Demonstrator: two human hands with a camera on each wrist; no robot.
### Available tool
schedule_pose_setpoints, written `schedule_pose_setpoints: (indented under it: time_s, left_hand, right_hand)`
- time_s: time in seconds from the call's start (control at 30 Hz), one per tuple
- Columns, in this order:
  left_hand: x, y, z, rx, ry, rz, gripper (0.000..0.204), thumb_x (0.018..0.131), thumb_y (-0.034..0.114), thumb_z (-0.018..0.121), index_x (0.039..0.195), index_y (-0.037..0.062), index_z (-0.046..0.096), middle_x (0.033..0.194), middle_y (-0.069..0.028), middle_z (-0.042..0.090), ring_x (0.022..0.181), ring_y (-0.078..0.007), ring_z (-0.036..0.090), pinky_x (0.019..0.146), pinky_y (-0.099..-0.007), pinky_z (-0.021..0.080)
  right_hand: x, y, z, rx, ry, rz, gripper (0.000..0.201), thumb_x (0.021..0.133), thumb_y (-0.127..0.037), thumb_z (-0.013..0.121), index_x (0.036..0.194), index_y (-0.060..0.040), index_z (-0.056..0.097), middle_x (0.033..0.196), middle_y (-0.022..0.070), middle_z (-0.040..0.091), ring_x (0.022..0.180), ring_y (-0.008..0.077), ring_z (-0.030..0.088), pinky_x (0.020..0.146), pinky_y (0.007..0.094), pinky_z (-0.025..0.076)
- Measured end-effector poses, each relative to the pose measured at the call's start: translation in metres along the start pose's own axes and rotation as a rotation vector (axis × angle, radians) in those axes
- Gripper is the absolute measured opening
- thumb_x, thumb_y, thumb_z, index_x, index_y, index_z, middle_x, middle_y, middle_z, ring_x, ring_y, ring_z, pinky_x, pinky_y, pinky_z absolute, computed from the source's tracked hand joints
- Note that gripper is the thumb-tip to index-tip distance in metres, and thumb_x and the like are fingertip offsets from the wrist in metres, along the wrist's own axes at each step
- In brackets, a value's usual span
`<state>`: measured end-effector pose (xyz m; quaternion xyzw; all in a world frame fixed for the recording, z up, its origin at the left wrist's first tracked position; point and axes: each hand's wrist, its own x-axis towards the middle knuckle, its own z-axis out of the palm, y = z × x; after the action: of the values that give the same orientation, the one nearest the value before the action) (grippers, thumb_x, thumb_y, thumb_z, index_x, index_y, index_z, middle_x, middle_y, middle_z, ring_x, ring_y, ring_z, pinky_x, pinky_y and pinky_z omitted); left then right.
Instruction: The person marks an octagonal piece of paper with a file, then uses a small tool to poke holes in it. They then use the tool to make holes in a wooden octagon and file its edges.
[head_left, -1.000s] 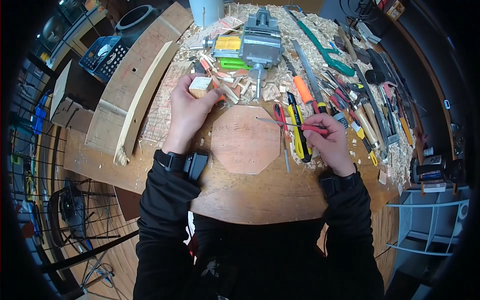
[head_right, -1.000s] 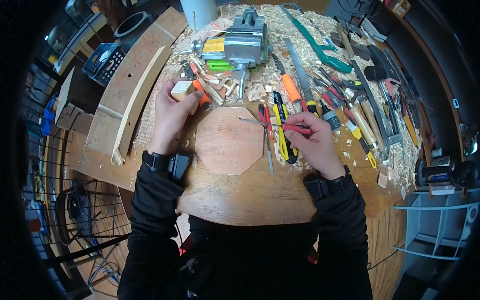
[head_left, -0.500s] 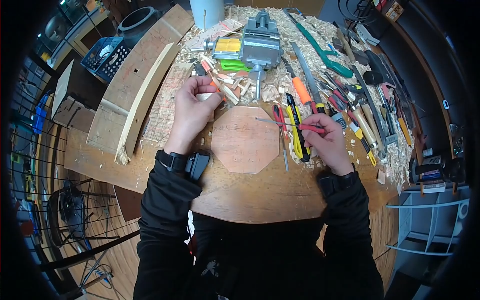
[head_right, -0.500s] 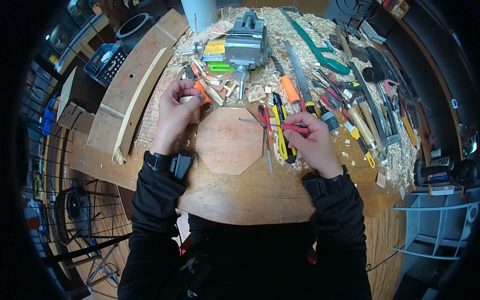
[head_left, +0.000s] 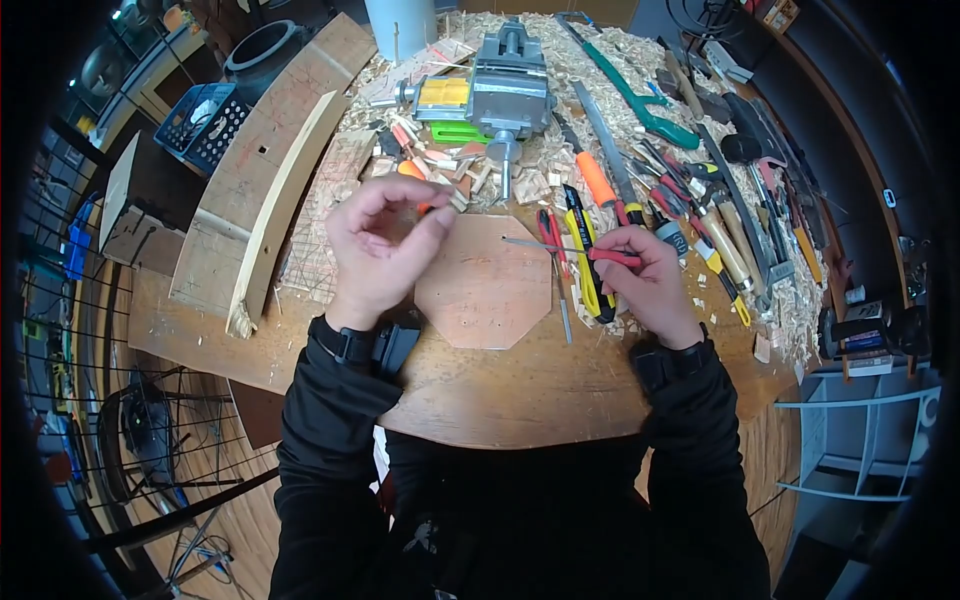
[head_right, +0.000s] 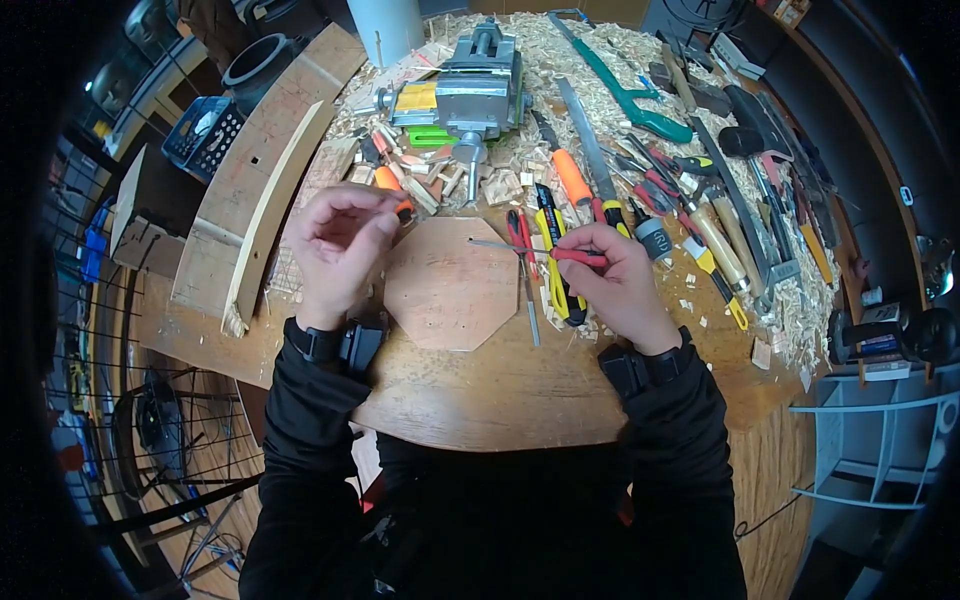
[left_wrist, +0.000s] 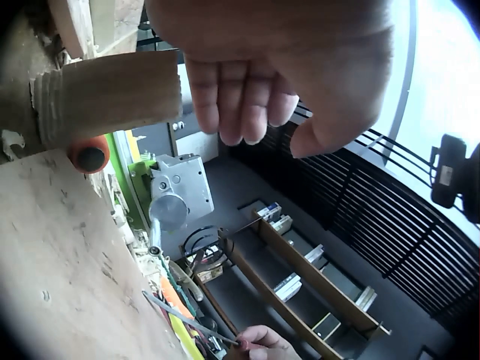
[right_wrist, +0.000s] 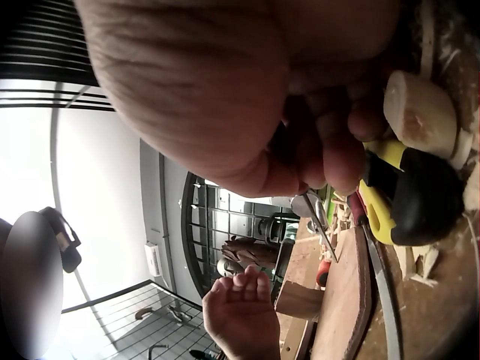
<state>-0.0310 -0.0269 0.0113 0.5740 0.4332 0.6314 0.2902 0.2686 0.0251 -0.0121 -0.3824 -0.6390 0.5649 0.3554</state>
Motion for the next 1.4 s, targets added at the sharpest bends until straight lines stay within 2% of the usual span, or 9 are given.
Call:
schedule_pose_setpoints:
  time_s: [0.03, 0.1, 0.13, 0.27, 0.4, 0.7, 0.87, 0.97, 1.4]
  left_hand:
    - [0.0, 0.002, 0.001, -0.001, -0.002, 0.0, 0.021, 0.078, -0.003, 0.074, 0.097, -0.0014, 0.065, 0.1, -0.0095, 0.069, 0.094, -0.0132, 0.066, 0.088, -0.0267, 0.05]
    - [0.001, 0.005, 0.005, -0.102, -0.287, -0.096, 0.027, 0.076, -0.001, 0.076, 0.101, -0.0011, 0.065, 0.102, -0.0088, 0.069, 0.097, -0.0133, 0.065, 0.09, -0.0272, 0.049]
    - [0.002, 0.0, 0.003, 0.037, -0.38, -0.068, 0.042, 0.071, 0.003, 0.08, 0.11, -0.0012, 0.064, 0.111, -0.0106, 0.067, 0.107, -0.0163, 0.062, 0.096, -0.0294, 0.046]
    - [0.001, 0.005, 0.014, 0.121, -0.502, -0.083, 0.06, 0.066, 0.007, 0.083, 0.121, -0.0025, 0.061, 0.123, -0.0151, 0.061, 0.119, -0.0229, 0.056, 0.105, -0.0333, 0.04]
    - [0.002, 0.0, 0.016, 0.216, -0.532, -0.137, 0.067, 0.063, 0.002, 0.083, 0.126, -0.0004, 0.059, 0.131, -0.0139, 0.058, 0.126, -0.0225, 0.052, 0.11, -0.0333, 0.035]
    - [0.0, -0.005, 0.019, 0.37, -0.483, -0.167, 0.066, 0.069, 0.008, 0.083, 0.129, -0.0017, 0.055, 0.127, -0.0122, 0.058, 0.119, -0.0208, 0.055, 0.102, -0.03, 0.043]
    - [0.001, -0.005, 0.021, 0.387, -0.418, -0.349, 0.064, 0.074, 0.015, 0.081, 0.13, -0.0022, 0.055, 0.107, -0.0086, 0.065, 0.096, -0.0146, 0.06, 0.086, -0.0263, 0.049]
    - [0.0, -0.005, 0.021, 0.449, -0.417, -0.317, 0.062, 0.074, 0.015, 0.081, 0.128, -0.0029, 0.056, 0.101, -0.0067, 0.065, 0.09, -0.0124, 0.059, 0.08, -0.0254, 0.049]
    - [-0.001, -0.014, 0.02, 0.493, -0.402, -0.319, 0.055, 0.071, 0.012, 0.084, 0.118, -0.004, 0.061, 0.104, -0.0084, 0.067, 0.094, -0.0145, 0.062, 0.085, -0.0262, 0.05]
  right_hand:
    - [0.0, 0.0, 0.0, 0.0, 0.002, 0.0, 0.017, 0.09, -0.001, 0.064, 0.107, 0.0006, 0.061, 0.091, 0.0015, 0.065, 0.07, 0.0039, 0.057, 0.061, 0.0189, 0.047]
    - [0.0, 0.0, 0.0, -0.011, 0.0, 0.0, 0.017, 0.09, -0.002, 0.064, 0.107, 0.0006, 0.061, 0.091, 0.0011, 0.064, 0.071, 0.0038, 0.057, 0.062, 0.019, 0.047]
    - [0.0, 0.0, 0.0, -0.011, 0.0, 0.001, 0.017, 0.09, -0.002, 0.064, 0.107, 0.0006, 0.061, 0.091, 0.0011, 0.064, 0.071, 0.0038, 0.057, 0.062, 0.019, 0.047]
    - [0.0, 0.002, -0.001, -0.008, -0.002, 0.006, 0.017, 0.09, -0.002, 0.064, 0.107, 0.0005, 0.061, 0.091, 0.0015, 0.065, 0.071, 0.004, 0.057, 0.062, 0.0192, 0.047]
    - [0.0, 0.002, 0.0, -0.011, -0.009, -0.007, 0.017, 0.091, -0.001, 0.064, 0.108, 0.0005, 0.061, 0.091, 0.0016, 0.065, 0.072, 0.0041, 0.057, 0.062, 0.0193, 0.047]
    - [0.0, 0.002, 0.0, -0.027, -0.018, -0.01, 0.017, 0.091, -0.002, 0.063, 0.108, 0.0003, 0.06, 0.091, 0.001, 0.064, 0.073, 0.0035, 0.057, 0.063, 0.0193, 0.047]
    - [-0.001, 0.002, -0.001, -0.029, -0.028, -0.002, 0.018, 0.091, -0.003, 0.064, 0.108, 0.0, 0.06, 0.091, 0.0008, 0.064, 0.074, 0.0035, 0.057, 0.065, 0.0192, 0.047]
    - [-0.001, 0.002, 0.0, -0.032, -0.027, -0.003, 0.018, 0.091, -0.003, 0.064, 0.108, -0.0001, 0.061, 0.092, 0.0006, 0.065, 0.077, 0.0033, 0.057, 0.067, 0.0191, 0.047]
    - [-0.002, 0.002, 0.0, -0.077, -0.027, -0.006, 0.017, 0.091, -0.002, 0.065, 0.107, 0.0, 0.062, 0.094, 0.0007, 0.065, 0.084, 0.0038, 0.057, 0.074, 0.0197, 0.047]
